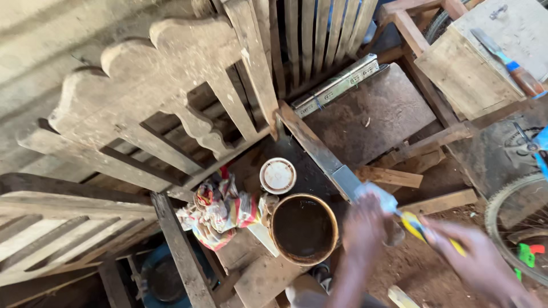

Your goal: The person uses a putty knife to scoop dark liquid from a container and spreads it onto a wooden chair armrest. They repeatedly dip the tool and apply the liquid along the length of the armrest, occasionally wiping excess from the tool.

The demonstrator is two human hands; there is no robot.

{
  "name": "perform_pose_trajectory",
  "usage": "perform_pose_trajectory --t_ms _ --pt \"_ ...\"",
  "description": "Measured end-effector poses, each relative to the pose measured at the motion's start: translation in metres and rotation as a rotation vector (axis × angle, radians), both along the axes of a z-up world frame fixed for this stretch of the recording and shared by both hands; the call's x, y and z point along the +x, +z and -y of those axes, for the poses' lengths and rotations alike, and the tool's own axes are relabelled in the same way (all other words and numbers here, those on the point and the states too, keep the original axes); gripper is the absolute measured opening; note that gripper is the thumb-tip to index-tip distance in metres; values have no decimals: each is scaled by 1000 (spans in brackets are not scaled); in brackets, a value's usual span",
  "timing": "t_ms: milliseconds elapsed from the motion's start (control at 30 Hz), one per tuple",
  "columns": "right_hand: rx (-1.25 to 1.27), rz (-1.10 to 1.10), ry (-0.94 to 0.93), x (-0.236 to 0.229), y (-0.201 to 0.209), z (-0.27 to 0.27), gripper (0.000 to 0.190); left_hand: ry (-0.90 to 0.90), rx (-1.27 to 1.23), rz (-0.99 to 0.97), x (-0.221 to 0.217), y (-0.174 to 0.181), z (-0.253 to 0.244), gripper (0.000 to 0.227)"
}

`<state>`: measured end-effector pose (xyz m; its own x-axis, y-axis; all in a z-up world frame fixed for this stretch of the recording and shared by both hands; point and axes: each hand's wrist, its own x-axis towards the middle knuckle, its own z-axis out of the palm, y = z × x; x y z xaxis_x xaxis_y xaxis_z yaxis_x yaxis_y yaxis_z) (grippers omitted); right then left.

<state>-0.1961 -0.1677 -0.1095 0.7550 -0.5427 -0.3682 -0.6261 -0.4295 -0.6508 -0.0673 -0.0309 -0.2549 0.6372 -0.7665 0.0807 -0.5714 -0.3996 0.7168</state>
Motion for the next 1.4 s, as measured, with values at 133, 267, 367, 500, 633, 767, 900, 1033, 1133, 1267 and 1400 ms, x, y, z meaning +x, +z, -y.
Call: perform_pose_trajectory --t_ms 133,267,367,500,633,767,900,1033,1133,1267,1400 --pt "243 -144 -209 63 -8 4 47 -25 50 230 64 -14 0 35" --pt "26 -196 -84 12 0 -3 45 7 134 483 19 -1 -2 56" --pt "-19 -44 -68 -54 19 -18 46 -94 188 -63 -45 13 -7 61" --pt "-59 -81 -26 -33 19 -15 46 9 -39 51 -40 3 -4 52" --pt "32 -140 -68 60 -1 4 43 30 13 57 58 -18 11 49" --pt "110 -214 -173 48 -3 3 43 -11 63 172 61 -16 14 53" --pt "-24 -73 -29 -41 13 -14 44 -118 218 134 -37 8 -5 54" --pt "-21 -142 -125 -52 8 -14 45 -92 57 -112 -53 15 -6 52" --pt "-78 110 93 16 -6 8 40 -39 100 -33 22 4 9 55" --pt "107 -152 -142 65 -3 15 41 -13 55 -14 80 -2 18 45" --pt "-90 -165 -24 6 12 -7 44 -66 233 501 10 5 3 59"
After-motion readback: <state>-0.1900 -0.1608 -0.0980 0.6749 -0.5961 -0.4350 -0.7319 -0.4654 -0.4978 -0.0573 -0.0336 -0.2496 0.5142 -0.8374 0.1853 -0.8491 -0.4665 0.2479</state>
